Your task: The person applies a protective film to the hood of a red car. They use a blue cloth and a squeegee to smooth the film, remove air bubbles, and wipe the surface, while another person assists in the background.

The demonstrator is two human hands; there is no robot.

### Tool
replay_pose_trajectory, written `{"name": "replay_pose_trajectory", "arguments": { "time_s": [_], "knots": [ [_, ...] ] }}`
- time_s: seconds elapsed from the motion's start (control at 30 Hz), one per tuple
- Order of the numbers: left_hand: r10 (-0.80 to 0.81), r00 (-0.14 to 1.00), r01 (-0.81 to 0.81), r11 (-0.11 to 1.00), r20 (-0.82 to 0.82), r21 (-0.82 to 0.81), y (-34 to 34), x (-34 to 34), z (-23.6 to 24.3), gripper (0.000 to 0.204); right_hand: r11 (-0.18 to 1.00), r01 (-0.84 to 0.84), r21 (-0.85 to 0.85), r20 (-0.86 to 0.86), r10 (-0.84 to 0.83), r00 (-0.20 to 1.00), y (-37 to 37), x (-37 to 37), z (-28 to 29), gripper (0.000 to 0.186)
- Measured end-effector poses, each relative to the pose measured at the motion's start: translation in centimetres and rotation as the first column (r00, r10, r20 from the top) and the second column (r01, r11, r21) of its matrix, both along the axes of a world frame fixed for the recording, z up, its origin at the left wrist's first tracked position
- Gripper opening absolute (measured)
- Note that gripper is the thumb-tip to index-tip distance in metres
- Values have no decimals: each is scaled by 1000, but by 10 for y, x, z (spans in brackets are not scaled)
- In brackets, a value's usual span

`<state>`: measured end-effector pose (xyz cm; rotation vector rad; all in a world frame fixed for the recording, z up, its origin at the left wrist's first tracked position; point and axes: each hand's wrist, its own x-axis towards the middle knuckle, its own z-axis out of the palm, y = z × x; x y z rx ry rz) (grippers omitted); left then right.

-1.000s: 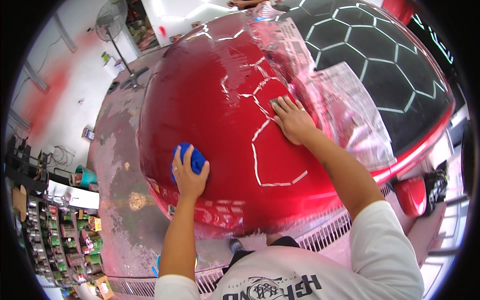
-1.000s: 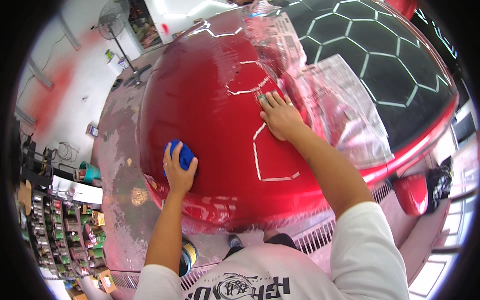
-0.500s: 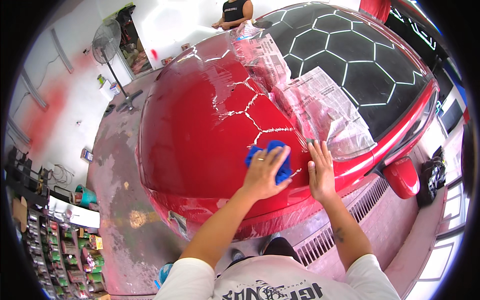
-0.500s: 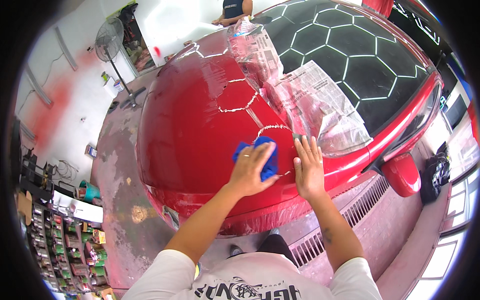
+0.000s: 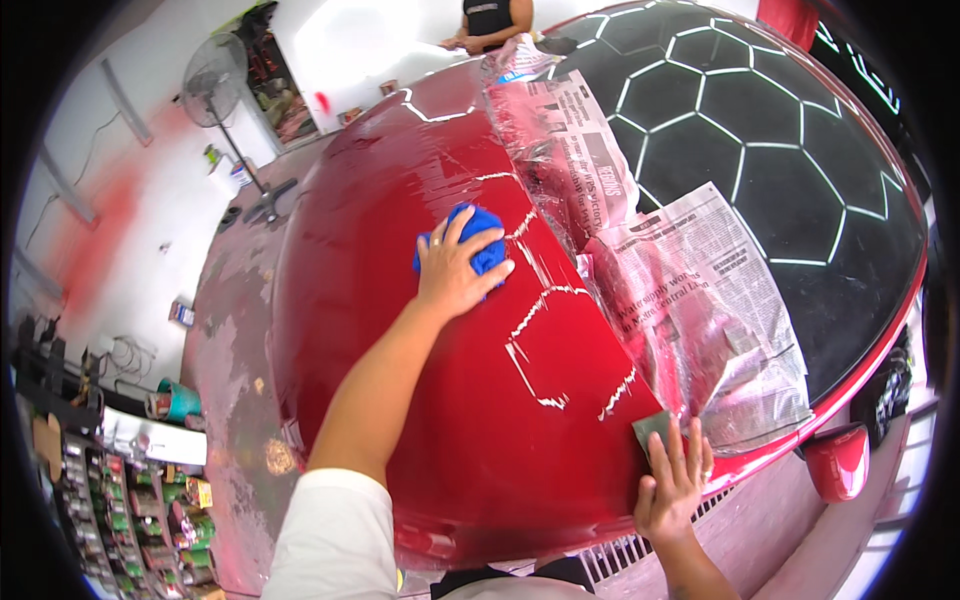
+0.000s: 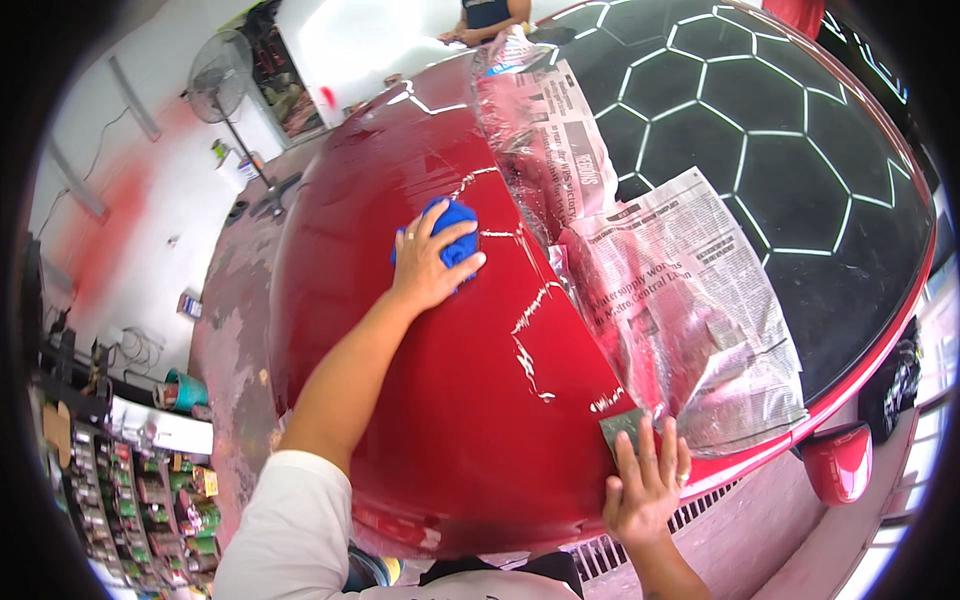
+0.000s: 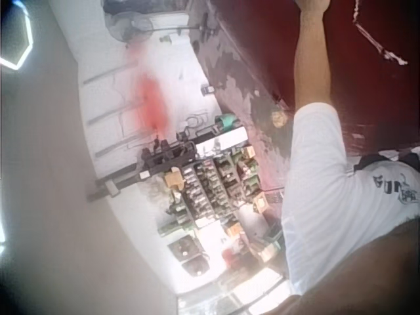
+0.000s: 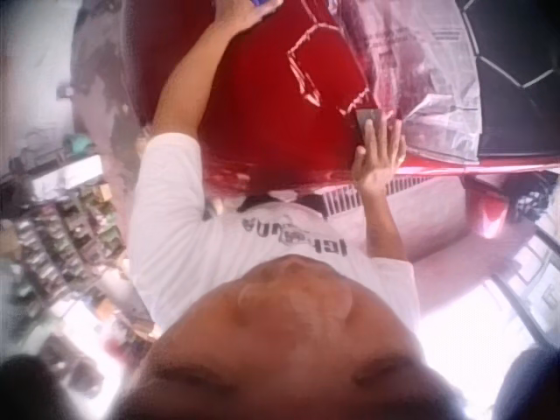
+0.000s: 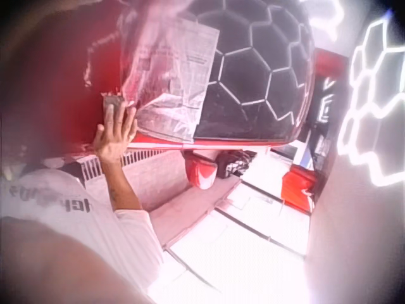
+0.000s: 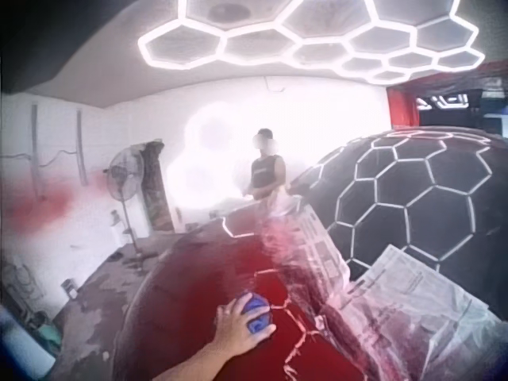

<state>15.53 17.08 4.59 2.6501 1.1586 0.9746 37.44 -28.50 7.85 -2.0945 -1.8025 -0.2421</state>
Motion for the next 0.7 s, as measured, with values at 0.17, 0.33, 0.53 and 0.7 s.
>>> {"name": "replay_pose_trajectory", "arguments": {
  "time_s": [0.17,0.33,0.53,0.7],
  "knots": [
    [31,998,-34,997,-45,-70,167,41,8,71,999,50,2,67,-50,996,0,2,-8,56],
    [212,975,-218,970,-65,-103,261,98,12,78,998,63,-27,96,-60,994,-6,7,-12,54],
    [133,991,-133,991,-15,-29,313,108,2,67,997,70,-35,76,-68,995,5,-1,-8,51],
    [-258,966,258,965,16,40,219,90,3,52,998,53,-15,93,-51,994,9,-3,-4,50]
  ]
}}
